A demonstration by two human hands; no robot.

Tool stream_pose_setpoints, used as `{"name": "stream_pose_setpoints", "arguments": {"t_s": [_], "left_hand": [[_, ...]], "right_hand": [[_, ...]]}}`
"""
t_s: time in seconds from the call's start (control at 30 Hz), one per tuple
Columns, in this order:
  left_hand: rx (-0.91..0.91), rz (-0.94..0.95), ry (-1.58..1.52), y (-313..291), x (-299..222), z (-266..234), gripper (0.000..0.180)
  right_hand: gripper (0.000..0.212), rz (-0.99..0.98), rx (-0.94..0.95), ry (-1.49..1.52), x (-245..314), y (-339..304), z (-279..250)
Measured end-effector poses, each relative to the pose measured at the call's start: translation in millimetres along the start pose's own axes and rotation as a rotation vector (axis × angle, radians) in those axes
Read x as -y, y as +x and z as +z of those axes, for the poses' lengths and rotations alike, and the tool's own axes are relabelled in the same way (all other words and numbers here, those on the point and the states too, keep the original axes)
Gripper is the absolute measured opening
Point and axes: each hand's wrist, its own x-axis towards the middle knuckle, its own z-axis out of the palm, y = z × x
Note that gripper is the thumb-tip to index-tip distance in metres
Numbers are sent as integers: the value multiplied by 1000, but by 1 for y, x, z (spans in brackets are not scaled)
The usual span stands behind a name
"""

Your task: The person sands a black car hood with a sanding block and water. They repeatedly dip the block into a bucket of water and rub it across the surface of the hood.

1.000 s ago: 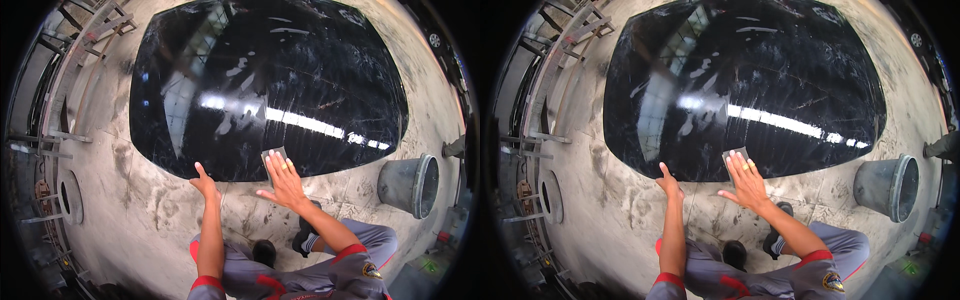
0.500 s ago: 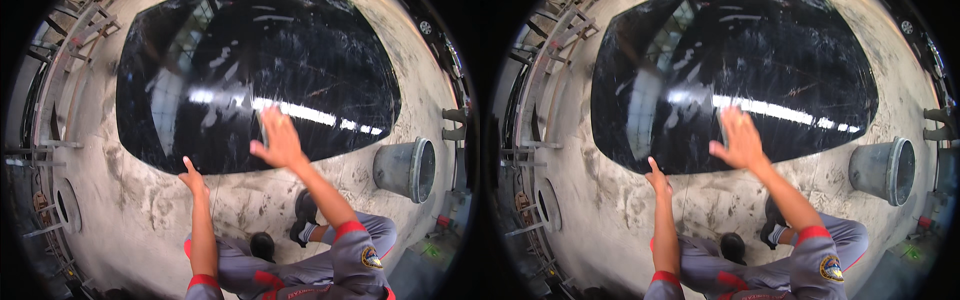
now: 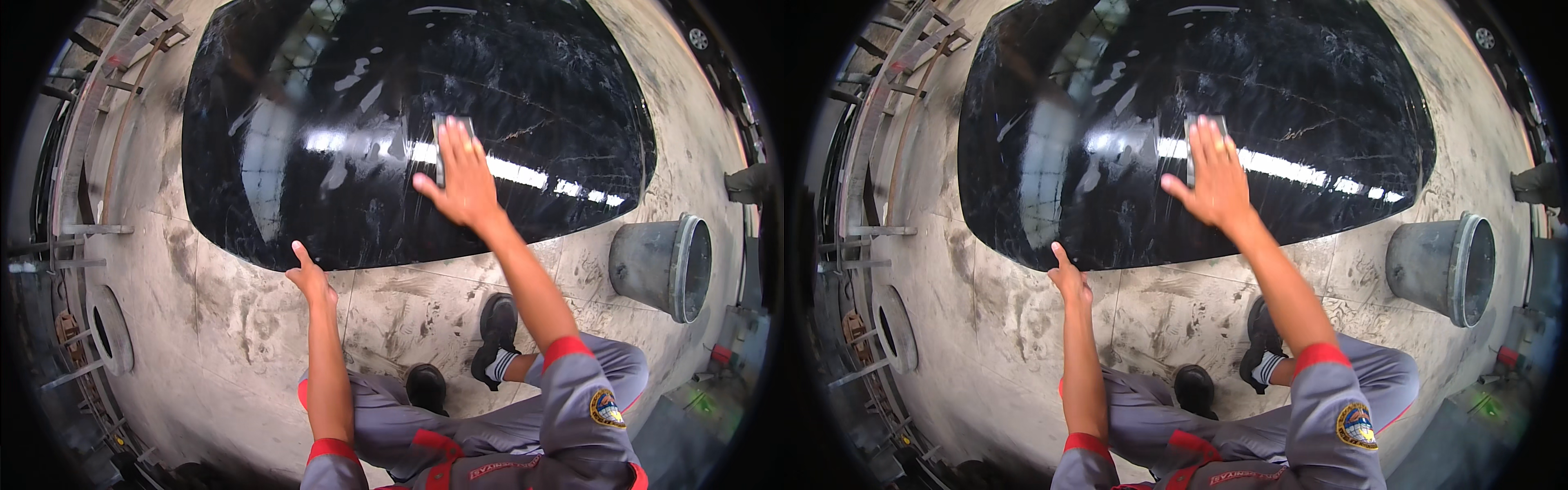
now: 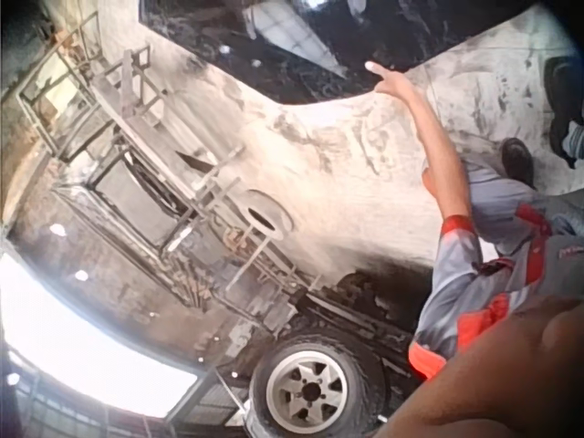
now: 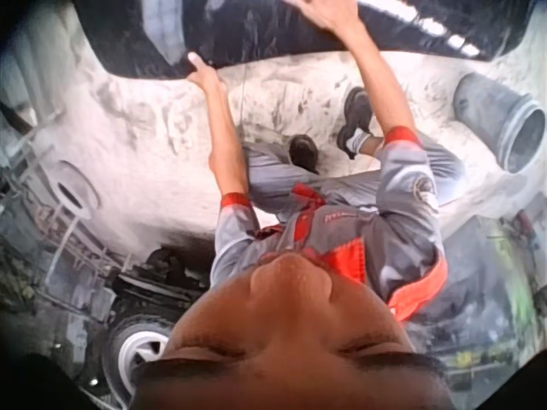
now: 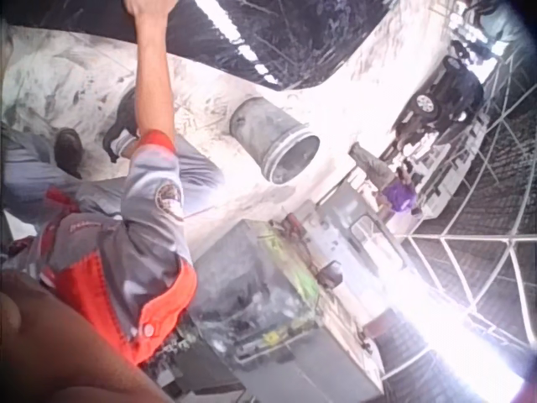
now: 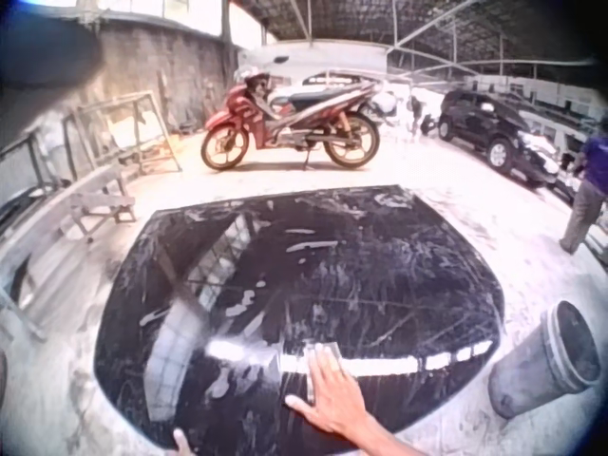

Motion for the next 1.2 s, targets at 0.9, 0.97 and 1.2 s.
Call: {"name": "stream_pose_setpoints", "arguments": {"t_s": [0.9, 0.97, 1.2], "left_hand": [[-46, 75, -202, -18, -24, 5, 79], [-140, 85, -154, -26, -32, 13, 84], [-282, 37, -111, -37, -36, 42, 104]], "right_hand": [[108, 137, -35, 3, -29, -114, -6], [107, 129, 129, -12, -30, -123, -17], [99, 444, -109, -172, -143, -5, -41]]}}
